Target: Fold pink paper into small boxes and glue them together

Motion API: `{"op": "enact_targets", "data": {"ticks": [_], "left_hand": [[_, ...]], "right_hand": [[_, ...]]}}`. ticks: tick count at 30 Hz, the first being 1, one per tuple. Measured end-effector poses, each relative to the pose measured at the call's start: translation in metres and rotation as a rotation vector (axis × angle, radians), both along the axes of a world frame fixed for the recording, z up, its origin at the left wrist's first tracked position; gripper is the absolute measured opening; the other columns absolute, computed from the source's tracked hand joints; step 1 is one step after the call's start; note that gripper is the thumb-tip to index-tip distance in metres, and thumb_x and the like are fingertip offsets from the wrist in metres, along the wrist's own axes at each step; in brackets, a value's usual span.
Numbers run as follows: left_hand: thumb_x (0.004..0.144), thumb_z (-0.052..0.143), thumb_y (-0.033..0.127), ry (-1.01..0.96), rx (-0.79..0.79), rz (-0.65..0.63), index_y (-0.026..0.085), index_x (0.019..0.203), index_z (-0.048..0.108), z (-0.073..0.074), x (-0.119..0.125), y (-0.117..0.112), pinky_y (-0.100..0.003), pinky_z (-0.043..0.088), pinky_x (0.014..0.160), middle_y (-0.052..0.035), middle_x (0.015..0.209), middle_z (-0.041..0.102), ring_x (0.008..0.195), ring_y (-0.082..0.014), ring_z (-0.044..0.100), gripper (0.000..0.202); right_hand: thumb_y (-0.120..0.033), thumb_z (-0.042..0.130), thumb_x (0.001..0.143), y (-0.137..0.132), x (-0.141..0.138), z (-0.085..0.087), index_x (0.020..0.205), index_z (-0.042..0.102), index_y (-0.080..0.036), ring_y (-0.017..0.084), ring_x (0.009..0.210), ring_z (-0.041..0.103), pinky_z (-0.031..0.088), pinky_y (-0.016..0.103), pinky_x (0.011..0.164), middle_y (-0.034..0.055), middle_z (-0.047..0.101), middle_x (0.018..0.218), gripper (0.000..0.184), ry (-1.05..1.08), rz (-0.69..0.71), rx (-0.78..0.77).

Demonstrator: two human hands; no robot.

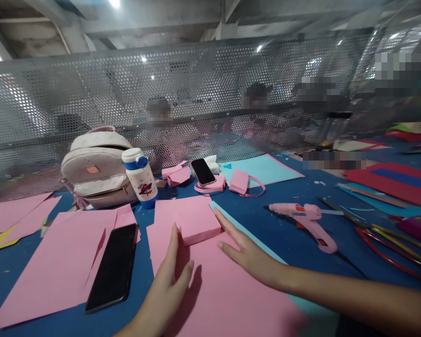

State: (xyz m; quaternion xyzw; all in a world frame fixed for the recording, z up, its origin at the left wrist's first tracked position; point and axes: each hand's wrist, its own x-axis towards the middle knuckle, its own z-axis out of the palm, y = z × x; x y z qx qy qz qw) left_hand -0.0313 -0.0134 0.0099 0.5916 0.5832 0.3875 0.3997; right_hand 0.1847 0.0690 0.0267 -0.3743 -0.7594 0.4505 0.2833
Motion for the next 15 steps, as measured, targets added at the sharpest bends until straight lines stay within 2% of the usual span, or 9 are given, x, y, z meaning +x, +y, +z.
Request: {"op": "enact_targets", "data": {"ticks": [4, 10, 15], "left_hand": [[0.096, 0.047, 0.041, 0.03, -0.015, -0.044, 0.021, 0.16, 0.004, -0.0017, 0.0011, -0.0002, -0.048, 0.008, 0.123, -0.0048, 0.166, 0.005, 0.154, -0.0242, 0.005, 0.08], [0.096, 0.047, 0.04, -0.044, 0.032, 0.085, 0.022, 0.16, 0.007, -0.0084, 0.0034, 0.0006, -0.05, 0.011, 0.123, -0.005, 0.166, 0.009, 0.153, -0.0265, 0.008, 0.077], [0.095, 0.049, 0.042, -0.024, -0.071, 0.034, 0.022, 0.16, 0.004, -0.0034, 0.0053, -0.0081, -0.05, 0.007, 0.123, -0.0037, 0.166, 0.005, 0.153, -0.027, 0.001, 0.081]], "right_hand": [[-0.046, 0.052, 0.096, 0.0004, 0.0009, 0.0, 0.16, 0.002, -0.029, 0.021, 0.153, -0.002, 0.004, 0.046, 0.125, 0.0009, -0.003, 0.167, 0.083, -0.044, 0.045, 0.019], [-0.04, 0.052, 0.095, 0.0019, 0.0001, 0.0015, 0.16, 0.011, -0.027, 0.023, 0.153, 0.002, 0.001, 0.046, 0.125, 0.0019, 0.006, 0.167, 0.078, 0.004, -0.016, -0.023], [-0.034, 0.053, 0.093, -0.0005, 0.0024, 0.0075, 0.16, 0.014, -0.028, 0.022, 0.153, 0.003, 0.0, 0.045, 0.124, 0.0011, 0.007, 0.167, 0.077, -0.001, -0.039, -0.077]]}}
